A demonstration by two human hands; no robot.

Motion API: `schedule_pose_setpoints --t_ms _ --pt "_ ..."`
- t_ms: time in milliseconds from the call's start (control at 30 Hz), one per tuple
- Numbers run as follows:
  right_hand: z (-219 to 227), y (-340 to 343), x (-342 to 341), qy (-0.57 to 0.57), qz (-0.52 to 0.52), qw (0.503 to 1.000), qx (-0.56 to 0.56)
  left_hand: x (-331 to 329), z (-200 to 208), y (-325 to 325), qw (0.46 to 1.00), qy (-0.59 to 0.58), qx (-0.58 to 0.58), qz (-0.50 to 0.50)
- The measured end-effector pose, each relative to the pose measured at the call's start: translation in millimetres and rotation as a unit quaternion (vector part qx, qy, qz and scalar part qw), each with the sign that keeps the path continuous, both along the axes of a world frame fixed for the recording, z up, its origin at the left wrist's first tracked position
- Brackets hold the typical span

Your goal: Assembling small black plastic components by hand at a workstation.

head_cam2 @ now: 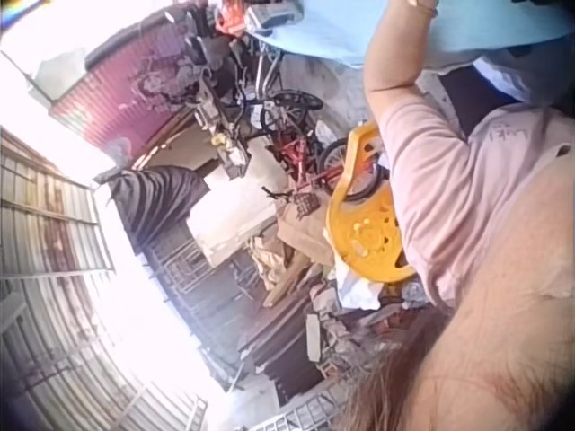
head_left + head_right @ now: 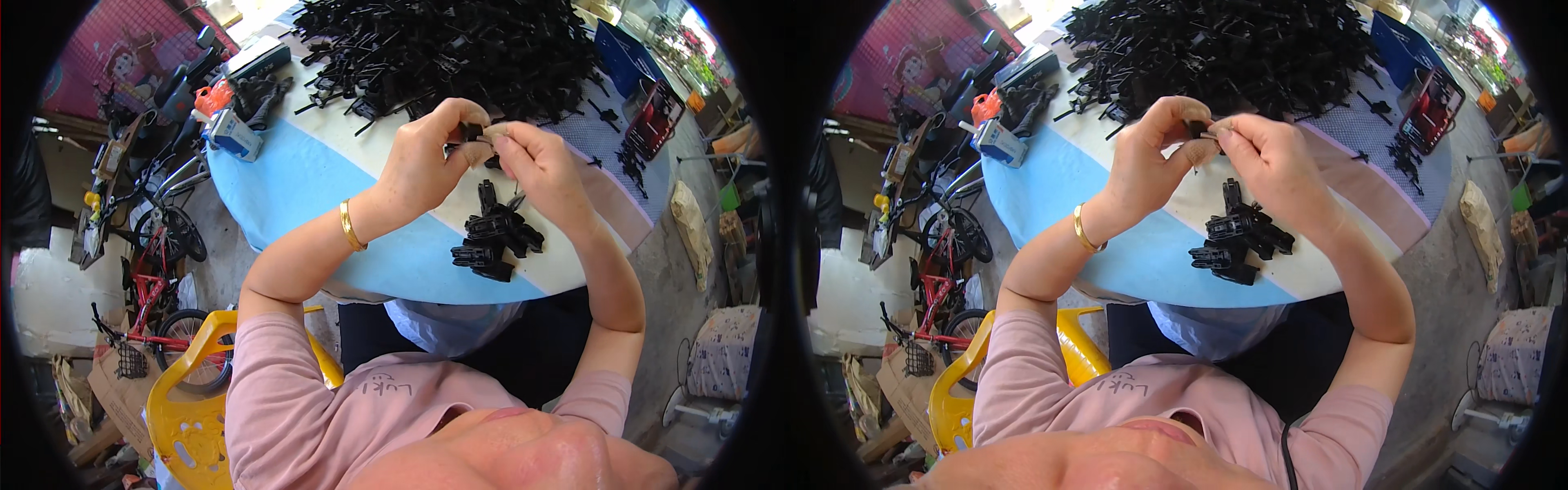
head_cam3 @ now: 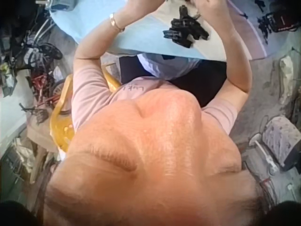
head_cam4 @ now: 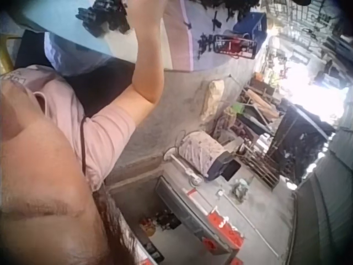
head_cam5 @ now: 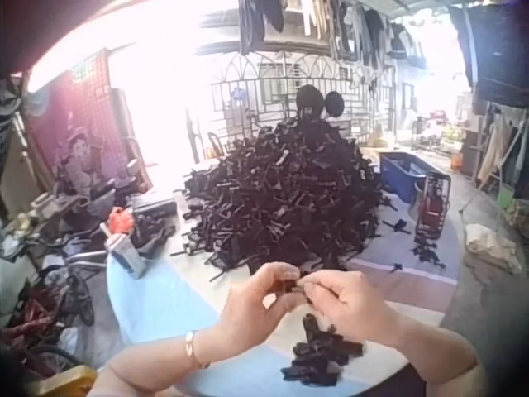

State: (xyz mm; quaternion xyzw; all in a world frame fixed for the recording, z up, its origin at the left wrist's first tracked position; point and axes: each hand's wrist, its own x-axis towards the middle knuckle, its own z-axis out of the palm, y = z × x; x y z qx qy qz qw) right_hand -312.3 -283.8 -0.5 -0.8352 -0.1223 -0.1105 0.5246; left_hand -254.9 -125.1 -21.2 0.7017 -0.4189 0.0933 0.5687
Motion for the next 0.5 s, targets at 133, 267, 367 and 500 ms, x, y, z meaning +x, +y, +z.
schedule_pose_setpoints --t_ms 133,267,367,500 --pt "6 -3 -1 -0.086 -0.035 0.995 -0.034 -5 2 1 0.997 -0.031 0.031 0.068" --pt "-3 1 5 -0.132 -0.035 0.987 -0.082 -11 -1 -4 0.987 -0.113 0.063 0.09" --pt "-1 -3 5 -0.144 -0.024 0.986 -0.086 -2 5 2 0.97 -0.2 0.101 0.097" --pt "5 -24 8 -0.085 -0.007 0.993 0.078 18 7 13 0.978 0.142 -0.007 -0.156"
